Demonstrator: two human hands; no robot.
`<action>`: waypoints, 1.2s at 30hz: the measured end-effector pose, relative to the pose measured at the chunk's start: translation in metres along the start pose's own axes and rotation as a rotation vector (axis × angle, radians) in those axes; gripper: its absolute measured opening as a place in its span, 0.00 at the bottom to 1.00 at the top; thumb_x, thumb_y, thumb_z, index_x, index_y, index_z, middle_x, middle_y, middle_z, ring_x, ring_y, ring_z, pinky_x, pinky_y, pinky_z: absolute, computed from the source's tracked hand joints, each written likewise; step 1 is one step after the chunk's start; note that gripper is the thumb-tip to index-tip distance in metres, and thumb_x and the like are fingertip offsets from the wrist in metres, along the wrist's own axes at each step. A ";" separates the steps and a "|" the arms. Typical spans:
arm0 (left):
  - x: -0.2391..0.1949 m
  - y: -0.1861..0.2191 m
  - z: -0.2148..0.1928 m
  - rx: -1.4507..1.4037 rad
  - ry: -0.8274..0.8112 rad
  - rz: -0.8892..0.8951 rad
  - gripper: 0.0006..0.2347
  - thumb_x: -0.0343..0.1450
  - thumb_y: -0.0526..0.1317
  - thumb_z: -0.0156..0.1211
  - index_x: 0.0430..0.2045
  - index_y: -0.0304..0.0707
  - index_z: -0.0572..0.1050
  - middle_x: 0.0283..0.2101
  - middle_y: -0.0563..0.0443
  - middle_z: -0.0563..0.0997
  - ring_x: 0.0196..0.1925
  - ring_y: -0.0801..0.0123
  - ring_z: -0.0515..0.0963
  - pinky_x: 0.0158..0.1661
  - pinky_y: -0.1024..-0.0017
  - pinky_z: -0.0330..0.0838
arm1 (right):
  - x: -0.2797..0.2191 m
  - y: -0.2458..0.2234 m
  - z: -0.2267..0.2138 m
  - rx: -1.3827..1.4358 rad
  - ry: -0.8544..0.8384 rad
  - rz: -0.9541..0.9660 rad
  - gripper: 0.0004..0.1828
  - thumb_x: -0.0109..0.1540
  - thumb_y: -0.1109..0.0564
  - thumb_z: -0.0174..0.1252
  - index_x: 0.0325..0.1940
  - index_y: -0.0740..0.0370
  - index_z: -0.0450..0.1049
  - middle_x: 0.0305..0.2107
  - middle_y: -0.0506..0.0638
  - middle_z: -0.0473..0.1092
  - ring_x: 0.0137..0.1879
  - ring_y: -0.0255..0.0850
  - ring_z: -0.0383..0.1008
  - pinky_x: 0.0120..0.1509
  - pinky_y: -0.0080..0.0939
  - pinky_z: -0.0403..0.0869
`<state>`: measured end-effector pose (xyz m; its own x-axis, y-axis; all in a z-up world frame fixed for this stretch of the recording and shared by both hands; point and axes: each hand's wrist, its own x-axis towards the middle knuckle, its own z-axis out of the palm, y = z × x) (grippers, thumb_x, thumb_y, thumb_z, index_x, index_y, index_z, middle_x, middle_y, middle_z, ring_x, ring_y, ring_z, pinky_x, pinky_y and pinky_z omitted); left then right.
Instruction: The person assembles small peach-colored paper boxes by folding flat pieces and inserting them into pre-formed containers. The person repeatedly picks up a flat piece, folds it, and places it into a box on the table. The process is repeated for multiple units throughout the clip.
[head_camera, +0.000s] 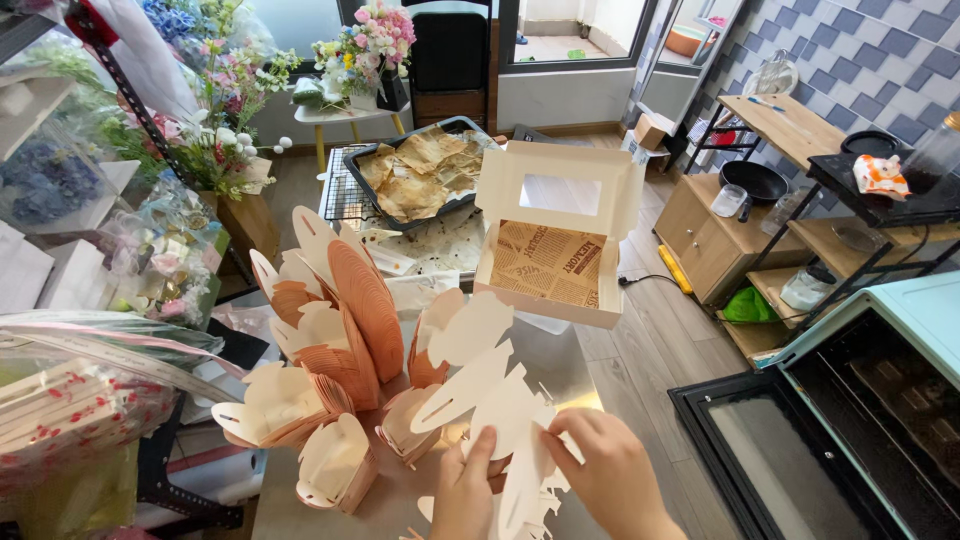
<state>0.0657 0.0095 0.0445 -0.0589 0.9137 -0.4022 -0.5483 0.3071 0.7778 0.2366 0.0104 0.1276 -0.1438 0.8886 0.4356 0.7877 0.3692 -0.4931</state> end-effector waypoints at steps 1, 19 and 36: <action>-0.001 0.000 -0.002 0.014 -0.008 0.022 0.20 0.72 0.44 0.54 0.53 0.25 0.72 0.46 0.37 0.85 0.43 0.55 0.88 0.40 0.63 0.84 | -0.007 -0.005 0.004 -0.060 0.073 -0.108 0.08 0.59 0.51 0.66 0.38 0.54 0.77 0.36 0.46 0.79 0.43 0.47 0.80 0.48 0.43 0.76; -0.010 -0.018 -0.009 0.666 -0.044 0.118 0.21 0.73 0.50 0.53 0.52 0.30 0.75 0.46 0.46 0.82 0.44 0.69 0.85 0.44 0.69 0.80 | -0.001 -0.022 0.024 0.143 0.187 0.095 0.18 0.61 0.55 0.64 0.55 0.62 0.78 0.38 0.49 0.80 0.44 0.45 0.77 0.51 0.43 0.70; 0.001 0.025 -0.007 -0.253 -0.089 -0.081 0.14 0.73 0.41 0.56 0.49 0.30 0.75 0.46 0.43 0.82 0.41 0.61 0.84 0.42 0.61 0.80 | 0.015 -0.043 -0.003 -0.157 0.316 -0.381 0.08 0.59 0.52 0.62 0.38 0.55 0.75 0.44 0.49 0.77 0.52 0.52 0.78 0.65 0.48 0.64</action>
<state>0.0464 0.0163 0.0606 0.0611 0.9120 -0.4057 -0.7399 0.3141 0.5948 0.2028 0.0071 0.1574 -0.2694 0.5648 0.7800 0.7988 0.5835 -0.1466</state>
